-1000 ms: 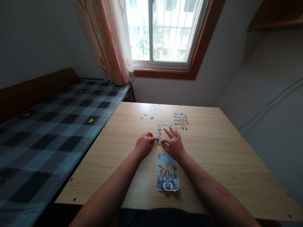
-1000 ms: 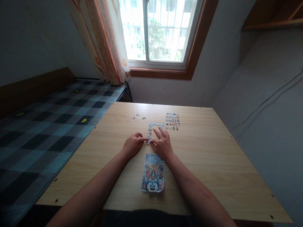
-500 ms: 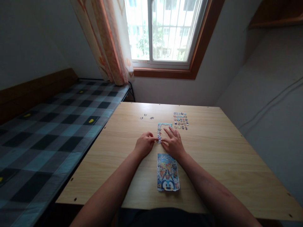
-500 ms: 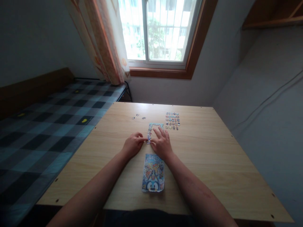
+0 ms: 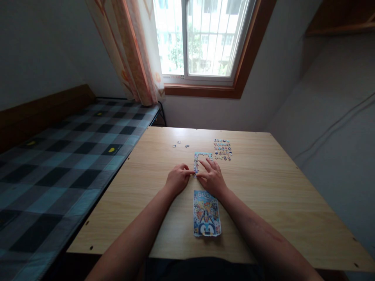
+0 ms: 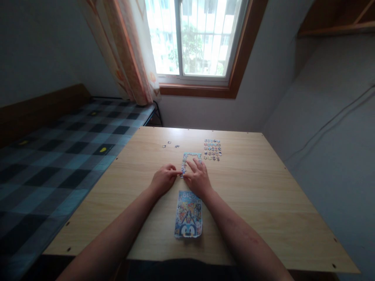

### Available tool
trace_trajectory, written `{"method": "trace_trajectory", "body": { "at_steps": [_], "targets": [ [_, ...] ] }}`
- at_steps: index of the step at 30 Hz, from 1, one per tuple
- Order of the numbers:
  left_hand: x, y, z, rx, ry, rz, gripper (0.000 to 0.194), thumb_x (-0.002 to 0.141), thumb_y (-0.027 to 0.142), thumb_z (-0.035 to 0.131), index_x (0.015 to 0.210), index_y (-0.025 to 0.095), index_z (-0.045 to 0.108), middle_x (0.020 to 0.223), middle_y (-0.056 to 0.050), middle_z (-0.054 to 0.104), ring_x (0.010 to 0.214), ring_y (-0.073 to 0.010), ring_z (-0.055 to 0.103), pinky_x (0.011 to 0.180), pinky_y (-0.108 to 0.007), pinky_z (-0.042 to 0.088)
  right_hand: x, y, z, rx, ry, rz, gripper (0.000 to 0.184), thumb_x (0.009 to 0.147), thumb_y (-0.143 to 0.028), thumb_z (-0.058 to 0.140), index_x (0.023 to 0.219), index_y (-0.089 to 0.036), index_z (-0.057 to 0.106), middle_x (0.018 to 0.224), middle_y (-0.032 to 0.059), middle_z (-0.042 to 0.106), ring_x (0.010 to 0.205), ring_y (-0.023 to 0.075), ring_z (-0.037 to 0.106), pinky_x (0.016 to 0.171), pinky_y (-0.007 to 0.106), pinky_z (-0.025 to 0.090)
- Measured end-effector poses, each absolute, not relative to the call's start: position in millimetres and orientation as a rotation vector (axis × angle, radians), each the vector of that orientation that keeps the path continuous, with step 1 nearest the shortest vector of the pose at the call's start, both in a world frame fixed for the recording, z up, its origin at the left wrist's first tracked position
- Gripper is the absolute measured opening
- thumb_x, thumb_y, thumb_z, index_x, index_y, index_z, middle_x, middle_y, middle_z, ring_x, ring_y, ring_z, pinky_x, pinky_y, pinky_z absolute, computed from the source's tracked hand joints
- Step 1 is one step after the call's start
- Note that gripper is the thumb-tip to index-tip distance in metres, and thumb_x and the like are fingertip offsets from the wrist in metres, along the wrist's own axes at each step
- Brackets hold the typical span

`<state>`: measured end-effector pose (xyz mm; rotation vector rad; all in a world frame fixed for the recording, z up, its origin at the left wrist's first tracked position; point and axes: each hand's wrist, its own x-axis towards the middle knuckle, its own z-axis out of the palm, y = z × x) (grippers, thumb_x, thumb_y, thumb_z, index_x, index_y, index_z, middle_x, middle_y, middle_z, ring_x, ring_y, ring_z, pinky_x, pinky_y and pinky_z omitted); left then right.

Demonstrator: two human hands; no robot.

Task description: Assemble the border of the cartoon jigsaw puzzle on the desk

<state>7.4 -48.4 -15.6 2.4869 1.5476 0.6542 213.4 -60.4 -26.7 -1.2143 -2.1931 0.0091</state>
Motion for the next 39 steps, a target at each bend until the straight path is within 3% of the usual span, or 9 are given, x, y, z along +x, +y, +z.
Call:
{"method": "trace_trajectory", "body": {
  "at_steps": [9,15,20,27,30,33,39],
  "targets": [
    [5.6,-49.7,-15.7,2.389,1.541,0.734,0.037,0.086,0.011,0.056,0.104,0.034,0.08,0.112,-0.003,0.067,0.09,-0.0158,0.063,0.087,-0.029,0.054,227.6,-63.6,-14.5,-1.232,-1.875,-0.162,0.015,0.093,-0.032,0.063,0.09,-0.029,0.076,0.134,0.0044,0.065,0.141,0.0294,0.042,0.119,0.058,0.021],
    [7.0,-51.4,-17.2,2.417,1.531,0.695,0.034,0.087,0.013,0.057,0.096,0.034,0.081,0.114,-0.003,0.068,0.089,-0.0161,0.064,0.088,-0.031,0.054,259.0,-55.3,-11.1,-1.317,-1.634,-0.163,0.017,0.092,-0.034,0.062,0.089,-0.026,0.076,0.127,0.0069,0.068,0.137,0.0313,0.045,0.117,0.058,0.025],
    [3.6,-49.4,-18.3,2.356,1.519,0.733,0.036,0.084,0.011,0.056,0.096,0.034,0.081,0.114,-0.002,0.068,0.093,-0.0174,0.065,0.088,-0.032,0.054,276.1,-43.6,-17.4,-1.33,-1.479,-0.148,0.019,0.091,-0.035,0.061,0.087,-0.023,0.076,0.119,0.0087,0.07,0.131,0.0307,0.049,0.113,0.054,0.035],
    [-2.7,-43.7,-16.6,2.025,1.616,0.975,0.03,0.082,0.014,0.056,0.099,0.022,0.079,0.102,-0.005,0.068,0.08,-0.0161,0.063,0.081,-0.03,0.054,292.8,-24.1,-39.5,-1.495,-1.018,0.195,0.034,0.084,-0.047,0.061,0.083,-0.016,0.075,0.095,0.0128,0.073,0.095,0.0269,0.064,0.096,0.045,0.047],
    [-4.3,-41.4,-15.8,2.018,1.827,1.0,0.027,0.084,0.017,0.054,0.096,0.021,0.078,0.099,-0.007,0.07,0.096,-0.023,0.062,0.096,-0.038,0.05,294.5,-20.9,-46.0,-1.518,-0.933,0.266,0.04,0.083,-0.05,0.06,0.088,-0.014,0.076,0.09,0.0129,0.074,0.081,0.0242,0.063,0.082,0.04,0.051],
    [-3.2,-39.2,-17.1,2.056,2.019,0.91,0.028,0.086,0.024,0.056,0.107,0.021,0.076,0.115,-0.011,0.068,0.112,-0.029,0.058,0.105,-0.045,0.043,291.9,-20.8,-47.7,-1.489,-0.912,0.349,0.042,0.082,-0.051,0.061,0.09,-0.013,0.076,0.086,0.0121,0.076,0.075,0.0228,0.065,0.075,0.036,0.052],
    [8.1,-35.2,-22.9,2.153,2.161,0.532,0.045,0.092,0.037,0.053,0.132,0.019,0.063,0.149,-0.018,0.049,0.14,-0.0352,0.04,0.117,-0.053,0.026,285.9,-24.0,-44.2,-1.417,-0.893,0.444,0.04,0.08,-0.05,0.064,0.09,-0.013,0.076,0.087,0.0121,0.077,0.083,0.0248,0.07,0.079,0.036,0.054]
  ]
}}
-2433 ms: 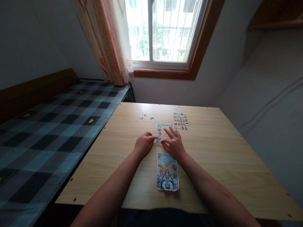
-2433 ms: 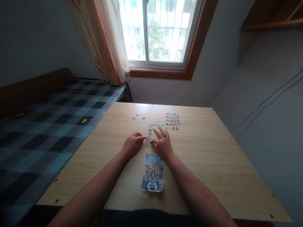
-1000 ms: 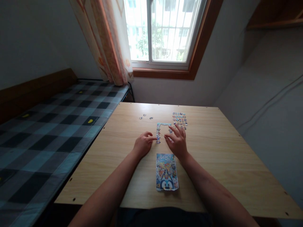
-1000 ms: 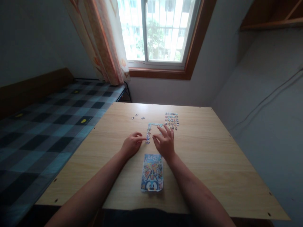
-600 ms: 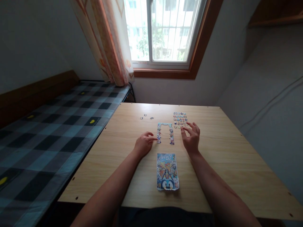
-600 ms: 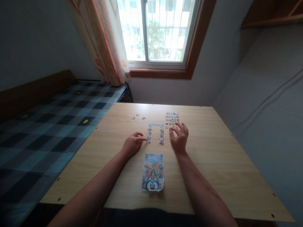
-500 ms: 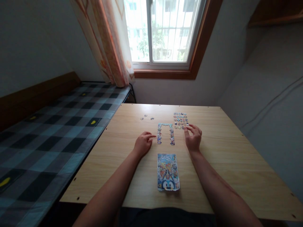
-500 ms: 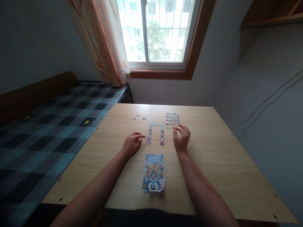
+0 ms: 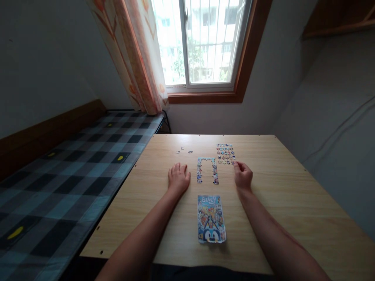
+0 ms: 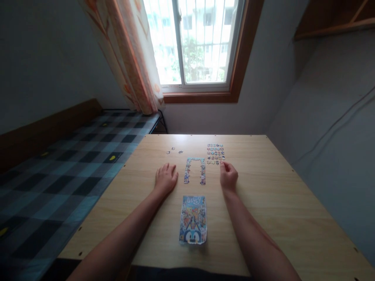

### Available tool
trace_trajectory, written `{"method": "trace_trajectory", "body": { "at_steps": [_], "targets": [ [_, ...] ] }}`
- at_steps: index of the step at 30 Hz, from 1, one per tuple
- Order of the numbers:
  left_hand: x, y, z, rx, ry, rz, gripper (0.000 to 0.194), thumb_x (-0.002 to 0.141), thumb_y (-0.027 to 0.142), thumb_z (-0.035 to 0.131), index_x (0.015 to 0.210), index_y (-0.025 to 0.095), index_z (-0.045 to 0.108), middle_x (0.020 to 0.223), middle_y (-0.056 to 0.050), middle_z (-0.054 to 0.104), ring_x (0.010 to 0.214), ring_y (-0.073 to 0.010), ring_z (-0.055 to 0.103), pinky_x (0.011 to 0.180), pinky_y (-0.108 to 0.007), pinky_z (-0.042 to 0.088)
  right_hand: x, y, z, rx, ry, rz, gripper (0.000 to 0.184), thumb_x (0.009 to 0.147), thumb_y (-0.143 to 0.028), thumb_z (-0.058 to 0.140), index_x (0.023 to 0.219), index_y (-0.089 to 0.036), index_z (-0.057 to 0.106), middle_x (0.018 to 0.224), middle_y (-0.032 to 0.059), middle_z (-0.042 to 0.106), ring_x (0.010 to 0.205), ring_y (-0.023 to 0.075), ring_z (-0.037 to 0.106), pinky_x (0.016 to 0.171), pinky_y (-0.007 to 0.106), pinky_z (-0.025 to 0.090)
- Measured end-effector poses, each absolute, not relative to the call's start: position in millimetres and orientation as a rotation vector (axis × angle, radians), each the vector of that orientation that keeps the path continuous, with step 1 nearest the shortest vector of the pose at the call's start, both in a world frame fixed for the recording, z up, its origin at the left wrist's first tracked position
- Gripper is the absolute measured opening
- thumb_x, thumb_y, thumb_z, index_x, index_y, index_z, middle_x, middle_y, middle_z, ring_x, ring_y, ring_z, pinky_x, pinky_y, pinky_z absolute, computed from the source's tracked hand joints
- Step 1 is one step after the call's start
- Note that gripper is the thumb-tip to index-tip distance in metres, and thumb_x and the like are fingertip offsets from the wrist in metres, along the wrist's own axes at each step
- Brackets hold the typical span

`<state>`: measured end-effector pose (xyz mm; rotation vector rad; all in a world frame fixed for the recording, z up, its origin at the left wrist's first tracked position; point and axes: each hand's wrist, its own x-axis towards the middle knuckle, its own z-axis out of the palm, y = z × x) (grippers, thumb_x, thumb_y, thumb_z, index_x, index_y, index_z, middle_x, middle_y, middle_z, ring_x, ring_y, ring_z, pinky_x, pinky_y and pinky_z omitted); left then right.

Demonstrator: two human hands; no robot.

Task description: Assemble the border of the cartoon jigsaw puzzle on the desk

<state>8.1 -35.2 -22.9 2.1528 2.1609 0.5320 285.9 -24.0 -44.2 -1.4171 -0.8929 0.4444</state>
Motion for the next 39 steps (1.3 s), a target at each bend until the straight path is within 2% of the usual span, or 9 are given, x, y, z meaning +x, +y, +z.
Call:
{"method": "trace_trajectory", "body": {
  "at_steps": [3,6,11,16,19,23,30,34,39],
  "targets": [
    [8.4,-27.4,-24.6,2.13,2.201,0.445,0.053,0.093,0.043,0.05,0.14,0.019,0.057,0.156,-0.019,0.04,0.147,-0.0367,0.028,0.119,-0.056,0.018,284.4,-25.5,-43.5,-1.4,-0.894,0.473,0.04,0.079,-0.051,0.065,0.09,-0.013,0.076,0.087,0.0119,0.077,0.084,0.0255,0.071,0.08,0.037,0.055],
    [1.3,-12.7,-25.2,2.086,2.255,0.39,0.061,0.093,0.049,0.046,0.145,0.018,0.052,0.158,-0.02,0.036,0.149,-0.0378,0.024,0.119,-0.059,0.016,283.5,-26.1,-43.2,-1.387,-0.897,0.494,0.041,0.079,-0.051,0.066,0.09,-0.013,0.076,0.089,0.012,0.077,0.085,0.0256,0.071,0.08,0.037,0.055],
    [-16.4,18.5,-25.4,1.996,2.343,0.339,0.067,0.092,0.052,0.041,0.149,0.016,0.047,0.159,-0.02,0.034,0.15,-0.036,0.024,0.12,-0.057,0.014,283.0,-25.8,-42.5,-1.374,-0.902,0.512,0.041,0.078,-0.052,0.067,0.088,-0.013,0.076,0.087,0.0119,0.077,0.083,0.0253,0.07,0.078,0.036,0.054],
    [-27.6,44.9,-23.8,1.967,2.427,0.321,0.064,0.093,0.049,0.041,0.148,0.016,0.046,0.157,-0.018,0.039,0.147,-0.0329,0.029,0.12,-0.053,0.019,283.3,-23.6,-43.8,-1.361,-0.914,0.535,0.042,0.078,-0.053,0.067,0.088,-0.013,0.075,0.086,0.0115,0.076,0.081,0.0248,0.069,0.077,0.036,0.053],
    [-30.7,55.7,-20.7,2.021,2.441,0.362,0.058,0.093,0.047,0.044,0.142,0.018,0.054,0.151,-0.017,0.047,0.141,-0.0325,0.037,0.116,-0.051,0.025,283.0,-22.4,-44.5,-1.343,-0.924,0.55,0.041,0.078,-0.053,0.067,0.088,-0.014,0.075,0.087,0.0113,0.077,0.082,0.0245,0.069,0.077,0.036,0.054],
    [-33.0,62.2,-17.3,2.158,2.363,0.478,0.042,0.093,0.043,0.048,0.125,0.024,0.067,0.131,-0.014,0.062,0.125,-0.0322,0.05,0.107,-0.048,0.036,281.9,-22.1,-43.8,-1.327,-0.934,0.567,0.04,0.079,-0.052,0.067,0.089,-0.013,0.075,0.086,0.011,0.076,0.08,0.0239,0.069,0.076,0.036,0.054],
    [-39.5,58.5,-19.3,2.344,2.061,0.702,0.028,0.09,0.041,0.057,0.099,0.024,0.077,0.117,-0.01,0.067,0.112,-0.0274,0.055,0.102,-0.041,0.042,279.9,-22.1,-43.7,-1.311,-0.945,0.596,0.039,0.079,-0.05,0.068,0.088,-0.013,0.075,0.084,0.0099,0.076,0.077,0.023,0.067,0.074,0.035,0.053],
    [-42.1,56.1,-20.6,2.389,1.96,0.781,0.024,0.09,0.032,0.057,0.096,0.024,0.078,0.106,-0.008,0.071,0.106,-0.0258,0.058,0.1,-0.04,0.045,279.9,-22.4,-43.3,-1.301,-0.948,0.604,0.038,0.079,-0.049,0.067,0.088,-0.013,0.075,0.085,0.01,0.075,0.079,0.0229,0.067,0.076,0.035,0.052],
    [-43.7,54.2,-20.2,2.411,1.889,0.795,0.026,0.085,0.019,0.056,0.094,0.023,0.079,0.103,-0.007,0.073,0.102,-0.0253,0.06,0.098,-0.04,0.047,280.9,-22.8,-41.8,-1.3,-0.941,0.609,0.039,0.079,-0.05,0.067,0.089,-0.013,0.075,0.084,0.0097,0.075,0.077,0.0222,0.066,0.075,0.035,0.052]
  ]
}}
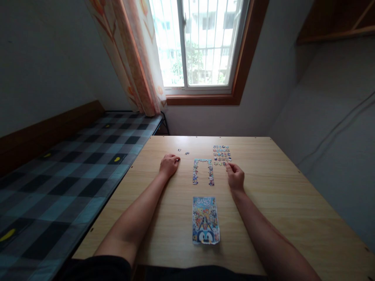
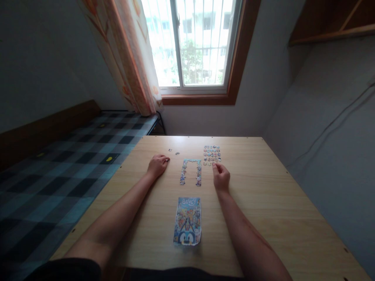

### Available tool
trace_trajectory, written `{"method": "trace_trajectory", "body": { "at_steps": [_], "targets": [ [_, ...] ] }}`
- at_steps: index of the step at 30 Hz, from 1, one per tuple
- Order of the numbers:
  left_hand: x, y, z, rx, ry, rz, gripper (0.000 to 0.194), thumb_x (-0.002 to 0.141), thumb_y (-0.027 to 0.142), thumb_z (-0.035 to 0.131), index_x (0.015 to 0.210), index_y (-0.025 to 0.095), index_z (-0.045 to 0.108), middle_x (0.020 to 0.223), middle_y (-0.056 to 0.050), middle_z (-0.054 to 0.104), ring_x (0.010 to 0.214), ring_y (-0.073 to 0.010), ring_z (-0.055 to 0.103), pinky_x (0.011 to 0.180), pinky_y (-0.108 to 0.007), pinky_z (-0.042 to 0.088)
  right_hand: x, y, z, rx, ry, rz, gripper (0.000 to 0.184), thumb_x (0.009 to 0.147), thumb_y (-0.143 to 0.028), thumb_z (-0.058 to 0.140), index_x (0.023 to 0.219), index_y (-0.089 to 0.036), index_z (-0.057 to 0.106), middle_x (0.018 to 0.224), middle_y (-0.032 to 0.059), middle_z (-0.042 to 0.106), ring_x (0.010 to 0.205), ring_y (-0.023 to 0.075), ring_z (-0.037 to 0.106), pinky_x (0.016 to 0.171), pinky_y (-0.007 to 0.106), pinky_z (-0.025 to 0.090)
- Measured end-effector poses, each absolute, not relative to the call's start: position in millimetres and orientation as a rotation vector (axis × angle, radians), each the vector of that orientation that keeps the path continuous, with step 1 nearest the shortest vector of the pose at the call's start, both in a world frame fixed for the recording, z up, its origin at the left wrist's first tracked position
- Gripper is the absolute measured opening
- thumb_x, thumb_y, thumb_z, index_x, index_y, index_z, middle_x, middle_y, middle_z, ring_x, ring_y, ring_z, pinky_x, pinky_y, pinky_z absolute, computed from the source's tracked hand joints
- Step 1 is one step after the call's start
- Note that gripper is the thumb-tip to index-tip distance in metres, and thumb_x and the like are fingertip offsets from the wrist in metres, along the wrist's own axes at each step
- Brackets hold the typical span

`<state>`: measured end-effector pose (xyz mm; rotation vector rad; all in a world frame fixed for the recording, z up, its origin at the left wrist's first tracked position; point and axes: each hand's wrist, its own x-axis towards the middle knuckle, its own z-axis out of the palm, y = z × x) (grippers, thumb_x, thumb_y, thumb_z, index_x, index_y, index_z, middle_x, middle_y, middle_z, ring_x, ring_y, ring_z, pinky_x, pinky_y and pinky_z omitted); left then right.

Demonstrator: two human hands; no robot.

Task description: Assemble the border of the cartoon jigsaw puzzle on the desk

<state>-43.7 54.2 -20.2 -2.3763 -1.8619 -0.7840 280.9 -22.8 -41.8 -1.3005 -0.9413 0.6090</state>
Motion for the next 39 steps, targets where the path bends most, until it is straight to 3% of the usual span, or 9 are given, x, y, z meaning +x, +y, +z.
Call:
{"method": "trace_trajectory", "body": {
  "at_steps": [11,19,26,32,39],
  "targets": [
    [-36.0,-17.6,-26.8,-2.557,-1.722,-0.88,0.028,0.08,0.009,0.056,0.088,0.024,0.078,0.102,-0.004,0.075,0.099,-0.0233,0.061,0.096,-0.04,0.049,276.0,-23.7,-39.9,-1.286,-0.892,0.632,0.039,0.077,-0.051,0.067,0.087,-0.013,0.074,0.081,0.0081,0.074,0.074,0.0203,0.064,0.071,0.033,0.051],
    [-38.8,-24.6,-19.1,-2.613,-1.815,-1.043,0.04,0.075,0.006,0.053,0.106,0.02,0.075,0.099,-0.005,0.075,0.098,-0.0218,0.064,0.093,-0.037,0.051,274.7,-25.3,-38.8,-1.286,-0.895,0.631,0.04,0.075,-0.051,0.069,0.088,-0.013,0.074,0.081,0.0081,0.074,0.075,0.0206,0.064,0.072,0.033,0.051],
    [-48.2,-24.0,-14.7,-2.692,-1.815,-0.968,0.034,0.078,0.023,0.064,0.11,0.02,0.075,0.114,-0.008,0.072,0.11,-0.0255,0.061,0.101,-0.042,0.048,275.0,-25.6,-40.9,-1.299,-0.905,0.639,0.041,0.076,-0.052,0.068,0.087,-0.013,0.074,0.08,0.0073,0.073,0.074,0.0203,0.063,0.069,0.032,0.05],
    [-47.4,-21.4,-16.9,-2.697,-1.797,-0.952,0.017,0.082,0.031,0.067,0.092,0.022,0.077,0.108,-0.008,0.073,0.107,-0.026,0.061,0.1,-0.044,0.047,275.3,-24.9,-42.6,-1.301,-0.923,0.653,0.04,0.076,-0.051,0.068,0.088,-0.013,0.074,0.079,0.007,0.072,0.073,0.0197,0.063,0.067,0.031,0.049],
    [-46.8,-21.2,-19.3,-2.639,-1.803,-0.926,0.024,0.082,0.031,0.07,0.103,0.02,0.075,0.112,-0.01,0.071,0.11,-0.0265,0.06,0.102,-0.042,0.047,275.3,-26.4,-39.2,-1.291,-0.961,0.663,0.038,0.076,-0.049,0.068,0.086,-0.013,0.074,0.078,0.0065,0.072,0.073,0.0196,0.062,0.071,0.033,0.05]
  ]
}}
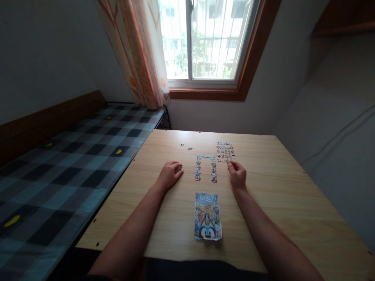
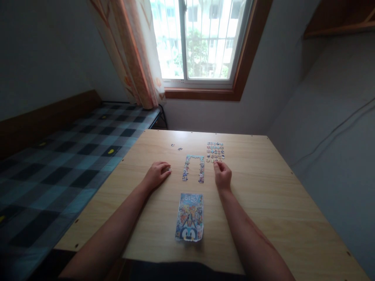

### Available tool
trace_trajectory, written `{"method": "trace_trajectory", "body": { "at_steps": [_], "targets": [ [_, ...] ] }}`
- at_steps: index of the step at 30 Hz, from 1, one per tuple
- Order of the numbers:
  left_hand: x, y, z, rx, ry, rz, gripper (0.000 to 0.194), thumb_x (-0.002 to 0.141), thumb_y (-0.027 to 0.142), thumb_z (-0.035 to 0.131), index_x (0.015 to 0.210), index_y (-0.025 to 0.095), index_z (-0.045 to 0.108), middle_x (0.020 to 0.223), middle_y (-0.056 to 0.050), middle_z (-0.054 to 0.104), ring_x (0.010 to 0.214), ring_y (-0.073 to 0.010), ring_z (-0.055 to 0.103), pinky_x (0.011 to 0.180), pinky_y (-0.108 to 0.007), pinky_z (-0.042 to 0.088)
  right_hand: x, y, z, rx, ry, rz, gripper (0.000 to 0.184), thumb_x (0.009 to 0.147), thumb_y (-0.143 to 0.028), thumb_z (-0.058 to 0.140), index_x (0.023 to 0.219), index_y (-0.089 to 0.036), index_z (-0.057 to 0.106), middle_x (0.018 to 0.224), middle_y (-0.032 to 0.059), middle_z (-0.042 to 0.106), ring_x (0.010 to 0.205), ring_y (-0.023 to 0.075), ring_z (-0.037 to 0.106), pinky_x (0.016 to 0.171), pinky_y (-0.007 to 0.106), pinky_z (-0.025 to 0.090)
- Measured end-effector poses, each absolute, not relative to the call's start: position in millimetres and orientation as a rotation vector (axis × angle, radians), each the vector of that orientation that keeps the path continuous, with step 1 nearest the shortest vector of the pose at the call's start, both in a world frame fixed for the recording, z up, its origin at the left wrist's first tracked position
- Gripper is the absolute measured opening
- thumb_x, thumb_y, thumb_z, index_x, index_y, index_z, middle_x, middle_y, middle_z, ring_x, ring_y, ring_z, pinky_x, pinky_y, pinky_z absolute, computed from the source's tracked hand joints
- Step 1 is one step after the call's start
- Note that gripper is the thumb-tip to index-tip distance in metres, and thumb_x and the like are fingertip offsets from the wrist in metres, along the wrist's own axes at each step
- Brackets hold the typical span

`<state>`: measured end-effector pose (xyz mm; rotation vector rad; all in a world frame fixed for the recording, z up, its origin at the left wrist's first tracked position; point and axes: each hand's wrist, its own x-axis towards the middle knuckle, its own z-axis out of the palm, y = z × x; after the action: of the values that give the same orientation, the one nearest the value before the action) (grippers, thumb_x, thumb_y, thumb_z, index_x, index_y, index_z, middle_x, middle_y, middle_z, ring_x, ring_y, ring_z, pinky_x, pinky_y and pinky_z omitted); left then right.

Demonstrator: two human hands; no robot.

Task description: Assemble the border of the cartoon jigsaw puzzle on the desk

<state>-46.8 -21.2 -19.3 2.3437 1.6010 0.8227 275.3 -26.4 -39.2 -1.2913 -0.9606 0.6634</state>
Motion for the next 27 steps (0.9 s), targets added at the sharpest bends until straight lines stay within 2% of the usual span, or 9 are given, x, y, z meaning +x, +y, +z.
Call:
{"method": "trace_trajectory", "body": {
  "at_steps": [4,10,18,27],
  "targets": [
    [-47.0,-21.5,-18.0,2.34,1.595,0.825,0.019,0.083,0.032,0.069,0.096,0.019,0.076,0.109,-0.01,0.072,0.109,-0.0262,0.06,0.102,-0.042,0.047,275.1,-26.8,-37.9,-1.287,-0.972,0.661,0.038,0.076,-0.05,0.067,0.085,-0.013,0.073,0.077,0.0066,0.072,0.072,0.0198,0.062,0.071,0.034,0.05],
    [-54.8,-20.5,-17.8,2.288,1.534,0.796,0.024,0.08,0.029,0.068,0.1,0.021,0.077,0.114,-0.009,0.071,0.11,-0.0255,0.061,0.103,-0.042,0.048,275.2,-27.0,-38.0,-1.29,-0.988,0.664,0.037,0.077,-0.049,0.067,0.086,-0.014,0.074,0.078,0.0066,0.072,0.072,0.0198,0.062,0.071,0.033,0.05],
    [-54.5,-18.7,-22.2,2.306,1.521,0.862,0.023,0.089,0.027,0.057,0.096,0.022,0.078,0.109,-0.009,0.073,0.107,-0.0236,0.063,0.102,-0.041,0.049,275.1,-26.9,-39.7,-1.294,-1.001,0.673,0.038,0.078,-0.05,0.067,0.087,-0.014,0.074,0.08,0.0068,0.073,0.073,0.0197,0.063,0.071,0.033,0.051],
    [-52.9,-22.4,-19.7,2.34,1.582,0.808,0.035,0.08,0.025,0.064,0.114,0.018,0.073,0.118,-0.011,0.07,0.114,-0.0264,0.059,0.105,-0.043,0.046,274.9,-26.2,-40.0,-1.289,-1.001,0.672,0.039,0.077,-0.051,0.067,0.086,-0.014,0.074,0.079,0.0071,0.073,0.072,0.0198,0.062,0.069,0.033,0.05]
  ]
}}
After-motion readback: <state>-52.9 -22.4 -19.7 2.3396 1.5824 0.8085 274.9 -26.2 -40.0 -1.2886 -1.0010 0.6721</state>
